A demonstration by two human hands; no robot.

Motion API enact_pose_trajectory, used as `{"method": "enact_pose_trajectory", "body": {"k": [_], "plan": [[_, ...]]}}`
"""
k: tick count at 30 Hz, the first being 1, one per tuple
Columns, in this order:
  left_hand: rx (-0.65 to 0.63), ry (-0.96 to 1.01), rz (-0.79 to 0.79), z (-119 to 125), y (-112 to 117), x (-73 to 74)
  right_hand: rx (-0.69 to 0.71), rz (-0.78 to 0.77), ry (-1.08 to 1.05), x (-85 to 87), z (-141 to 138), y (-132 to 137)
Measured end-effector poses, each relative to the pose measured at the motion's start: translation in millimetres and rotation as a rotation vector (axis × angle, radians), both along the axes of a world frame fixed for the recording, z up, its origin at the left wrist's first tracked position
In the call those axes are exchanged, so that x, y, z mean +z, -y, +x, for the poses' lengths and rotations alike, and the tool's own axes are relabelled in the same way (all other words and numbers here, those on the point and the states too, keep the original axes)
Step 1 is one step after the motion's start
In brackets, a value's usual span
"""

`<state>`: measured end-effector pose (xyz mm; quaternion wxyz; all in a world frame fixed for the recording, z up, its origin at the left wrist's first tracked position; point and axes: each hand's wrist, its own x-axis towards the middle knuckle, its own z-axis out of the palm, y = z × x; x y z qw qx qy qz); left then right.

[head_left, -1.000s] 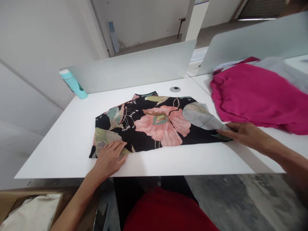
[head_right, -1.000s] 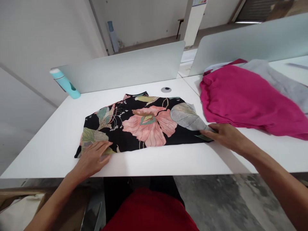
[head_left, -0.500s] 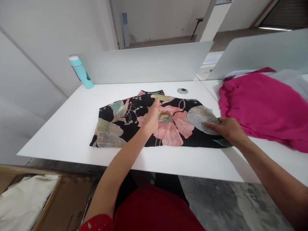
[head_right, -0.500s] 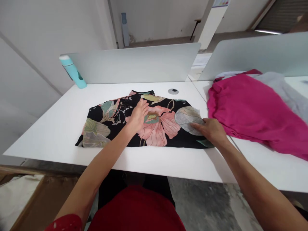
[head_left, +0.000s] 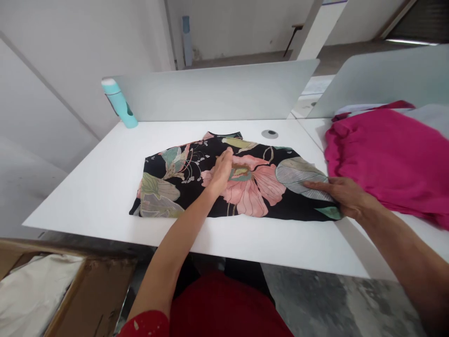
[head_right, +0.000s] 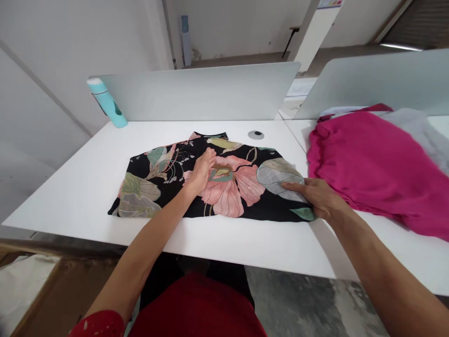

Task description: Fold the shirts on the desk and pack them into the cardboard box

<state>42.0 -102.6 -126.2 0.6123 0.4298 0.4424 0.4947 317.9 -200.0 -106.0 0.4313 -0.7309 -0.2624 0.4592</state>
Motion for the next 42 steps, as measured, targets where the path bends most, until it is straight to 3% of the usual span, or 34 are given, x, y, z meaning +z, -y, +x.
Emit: {"method": "enact_pose_trajectory", "body": {"k": [2,10,17,23,32,36,42], "plan": [[0.016,0.093,0.004,-1.1,0.4,6.0,-0.026,-0.030,-0.100,1.0,-0.7,1.2],[0.087,0.302,-0.183,-4.3,-3.0,14.0,-0.036,0.041,-0.121,-3.1,3.6,-1.5],[0.143,0.344,-0.109,2.8,-9.5,24.4,-0.005,0.044,-0.168,-7.4,6.2,-7.7],[0.295,0.419,-0.188,11.0,-8.9,12.1,0.004,0.102,-0.244,-3.3,-4.0,-6.0],[0.247,0.309,-0.138,12.3,-11.4,4.0,-0.005,0.237,-0.268,-12.6,-1.9,-8.9],[0.215,0.254,-0.137,12.1,-12.9,-1.1,-0.007,0.299,-0.204,-1.8,-11.5,-14.3],[0.203,0.257,-0.140,11.1,-15.8,-7.0,0.015,0.459,-0.102,35.9,-57.2,-42.8]]}}
